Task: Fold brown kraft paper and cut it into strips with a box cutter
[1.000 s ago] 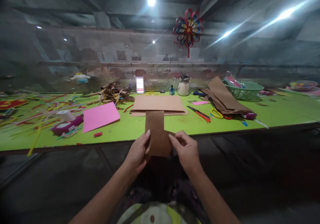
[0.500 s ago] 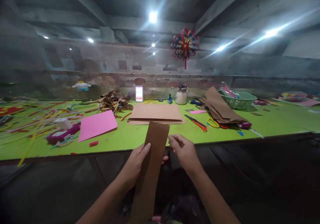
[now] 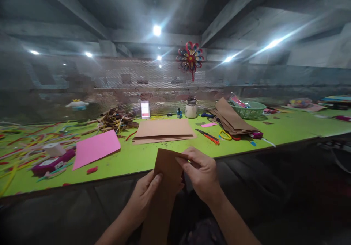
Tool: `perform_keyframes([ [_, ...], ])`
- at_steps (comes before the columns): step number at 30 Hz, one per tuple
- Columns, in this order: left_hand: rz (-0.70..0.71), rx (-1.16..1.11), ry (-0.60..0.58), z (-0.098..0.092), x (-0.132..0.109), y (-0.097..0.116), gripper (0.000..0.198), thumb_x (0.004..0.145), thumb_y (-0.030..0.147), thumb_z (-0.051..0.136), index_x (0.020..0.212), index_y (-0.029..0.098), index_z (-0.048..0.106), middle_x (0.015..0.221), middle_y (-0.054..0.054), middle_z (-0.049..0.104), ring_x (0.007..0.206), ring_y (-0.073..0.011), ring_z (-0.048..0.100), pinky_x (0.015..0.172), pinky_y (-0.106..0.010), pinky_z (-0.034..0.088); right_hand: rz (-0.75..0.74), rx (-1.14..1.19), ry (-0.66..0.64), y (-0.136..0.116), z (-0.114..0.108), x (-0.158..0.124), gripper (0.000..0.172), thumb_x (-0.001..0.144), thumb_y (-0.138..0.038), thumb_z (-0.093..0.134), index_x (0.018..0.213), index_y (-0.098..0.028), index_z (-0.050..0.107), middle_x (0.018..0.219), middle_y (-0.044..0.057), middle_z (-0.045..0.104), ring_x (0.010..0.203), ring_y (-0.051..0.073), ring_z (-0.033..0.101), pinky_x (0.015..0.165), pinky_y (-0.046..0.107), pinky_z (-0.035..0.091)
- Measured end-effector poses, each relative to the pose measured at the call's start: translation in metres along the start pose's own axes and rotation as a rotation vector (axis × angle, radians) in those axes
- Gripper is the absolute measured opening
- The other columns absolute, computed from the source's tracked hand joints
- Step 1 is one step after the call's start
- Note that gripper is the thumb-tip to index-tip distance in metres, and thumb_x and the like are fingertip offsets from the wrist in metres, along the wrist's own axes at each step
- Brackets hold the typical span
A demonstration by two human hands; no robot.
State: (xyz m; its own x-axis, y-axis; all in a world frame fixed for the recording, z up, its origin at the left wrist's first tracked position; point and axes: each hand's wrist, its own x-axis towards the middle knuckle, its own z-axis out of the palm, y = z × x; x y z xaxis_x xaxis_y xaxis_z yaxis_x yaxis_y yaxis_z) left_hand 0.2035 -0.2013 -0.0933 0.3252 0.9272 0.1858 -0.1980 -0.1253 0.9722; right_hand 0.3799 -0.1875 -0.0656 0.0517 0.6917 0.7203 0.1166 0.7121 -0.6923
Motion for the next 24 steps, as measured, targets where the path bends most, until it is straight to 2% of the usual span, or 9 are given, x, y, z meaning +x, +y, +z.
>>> perform_keyframes([
  [3, 0.024, 0.041, -0.012, 0.0005, -0.0017, 0.0033, 0.039, 0.086, 0.041, 0.055, 0.117, 0.018, 0.063, 0.113, -0.010, 0.065, 0.111, -0.0300, 0.055, 0.096, -0.036, 0.043, -0.070, -0.020, 0.001, -0.0013, -0.0015, 0.0004, 0.007, 0.080, -0.019, 0.066, 0.081, -0.024, 0.072, 0.079, 0.002, 0.063, 0.077, 0.017, 0.057, 0.066, 0.026, 0.046],
  [7, 0.035, 0.062, -0.017, 0.0018, -0.0041, 0.0065, 0.038, 0.088, 0.040, 0.054, 0.118, 0.019, 0.063, 0.109, -0.009, 0.067, 0.112, -0.0285, 0.054, 0.098, -0.034, 0.041, -0.107, -0.021, 0.017, -0.0023, -0.0017, -0.0004, 0.011, 0.079, -0.017, 0.066, 0.085, -0.025, 0.072, 0.080, 0.002, 0.064, 0.078, 0.018, 0.058, 0.067, 0.028, 0.047],
  [12, 0.010, 0.039, -0.010, 0.0034, -0.0043, 0.0075, 0.039, 0.087, 0.041, 0.055, 0.119, 0.020, 0.063, 0.105, -0.009, 0.068, 0.109, -0.0292, 0.055, 0.096, -0.036, 0.042, -0.102, -0.011, -0.003, -0.0049, -0.0014, 0.0003, 0.010, 0.080, -0.017, 0.066, 0.084, -0.024, 0.072, 0.080, 0.003, 0.065, 0.078, 0.018, 0.059, 0.067, 0.029, 0.048],
  [19, 0.037, 0.078, -0.066, 0.0020, -0.0031, 0.0074, 0.042, 0.089, 0.037, 0.053, 0.127, 0.020, 0.056, 0.117, -0.009, 0.063, 0.120, -0.0278, 0.048, 0.103, -0.036, 0.037, -0.096, -0.008, -0.022, 0.0002, -0.0029, 0.0031, 0.010, 0.081, -0.016, 0.064, 0.087, -0.023, 0.070, 0.083, 0.003, 0.064, 0.080, 0.017, 0.059, 0.069, 0.028, 0.048],
  [24, 0.009, -0.025, -0.137, 0.0008, -0.0034, 0.0045, 0.049, 0.089, 0.036, 0.055, 0.135, 0.023, 0.046, 0.126, -0.010, 0.058, 0.116, -0.0272, 0.053, 0.097, -0.036, 0.044, -0.051, 0.019, -0.041, 0.0046, -0.0021, 0.0043, 0.009, 0.083, -0.019, 0.063, 0.089, -0.022, 0.069, 0.085, 0.003, 0.063, 0.083, 0.016, 0.058, 0.071, 0.026, 0.048],
])
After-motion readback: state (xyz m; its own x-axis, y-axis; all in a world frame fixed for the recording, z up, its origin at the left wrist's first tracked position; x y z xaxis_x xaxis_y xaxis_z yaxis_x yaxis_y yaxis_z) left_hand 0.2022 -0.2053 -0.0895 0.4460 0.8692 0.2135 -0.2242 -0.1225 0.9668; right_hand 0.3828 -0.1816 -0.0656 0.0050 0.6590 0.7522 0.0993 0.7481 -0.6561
